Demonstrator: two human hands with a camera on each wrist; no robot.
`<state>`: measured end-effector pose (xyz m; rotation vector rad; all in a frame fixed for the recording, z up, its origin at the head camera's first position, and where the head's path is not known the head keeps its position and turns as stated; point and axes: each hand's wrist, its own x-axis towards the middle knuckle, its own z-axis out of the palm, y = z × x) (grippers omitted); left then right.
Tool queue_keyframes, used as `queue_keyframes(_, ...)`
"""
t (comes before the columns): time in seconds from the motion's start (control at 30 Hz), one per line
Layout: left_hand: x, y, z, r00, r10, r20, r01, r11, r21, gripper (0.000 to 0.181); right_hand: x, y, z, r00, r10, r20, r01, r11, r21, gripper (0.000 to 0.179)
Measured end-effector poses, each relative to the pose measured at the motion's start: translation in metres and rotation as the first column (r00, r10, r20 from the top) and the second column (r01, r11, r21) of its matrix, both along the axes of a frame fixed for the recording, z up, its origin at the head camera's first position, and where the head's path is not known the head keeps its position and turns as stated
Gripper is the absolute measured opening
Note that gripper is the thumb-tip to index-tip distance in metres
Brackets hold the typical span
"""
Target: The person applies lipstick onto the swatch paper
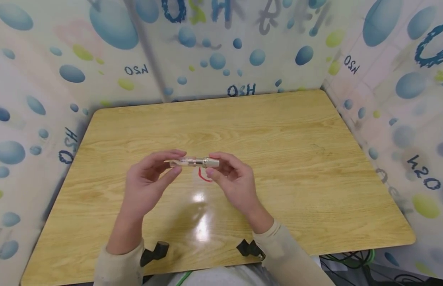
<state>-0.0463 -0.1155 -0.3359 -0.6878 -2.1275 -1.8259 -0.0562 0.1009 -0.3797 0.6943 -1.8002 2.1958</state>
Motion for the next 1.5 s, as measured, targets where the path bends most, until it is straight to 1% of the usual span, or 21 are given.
queue_keyframes(0.2,0.0003,0.003,-0.0028,1.0,-0.01,0.013,0.01,0.999,-0.052,0.027,-0.0003,-0.0016,-0.0003,1.0,0.01,0.027,-0.01,1.0,0.013,0.034)
queue_keyframes(0.4,0.0005,0.0031,-0.0041,0.999,-0.003,0.039,0.006,0.998,-0.07,0.025,-0.0004,-0.0032,-0.0007,0.999,0.015,0.029,-0.016,0.999,0.028,0.034)
queue_keyframes(0.57,0.0002,0.0034,-0.0055,0.999,-0.013,0.048,0.016,0.998,-0.064,0.026,0.0001,-0.0041,-0.0014,0.999,0.027,0.031,-0.028,0.999,0.03,0.034)
queue_keyframes(0.73,-0.0012,0.0049,-0.0065,0.999,-0.012,0.041,0.015,0.998,-0.063,0.028,0.0,-0.004,-0.0018,0.999,0.03,0.022,-0.031,0.999,0.026,0.034)
queue_keyframes(0.87,-0.0024,0.0054,-0.0077,0.999,-0.015,0.042,0.017,0.998,-0.055,0.027,-0.0011,-0.0035,-0.0022,0.999,0.029,0.016,-0.029,0.999,0.031,0.033)
queue_keyframes(1.2,-0.0024,0.0068,-0.0096,0.998,-0.031,0.056,0.032,0.999,-0.025,0.025,-0.001,-0.0028,-0.003,0.999,0.024,0.034,-0.026,0.999,0.037,0.033)
queue_keyframes(1.5,-0.0017,0.0074,-0.0097,0.998,-0.031,0.049,0.031,0.999,-0.013,0.023,-0.0018,-0.0027,-0.0025,0.999,0.031,0.024,-0.032,0.999,0.043,0.032)
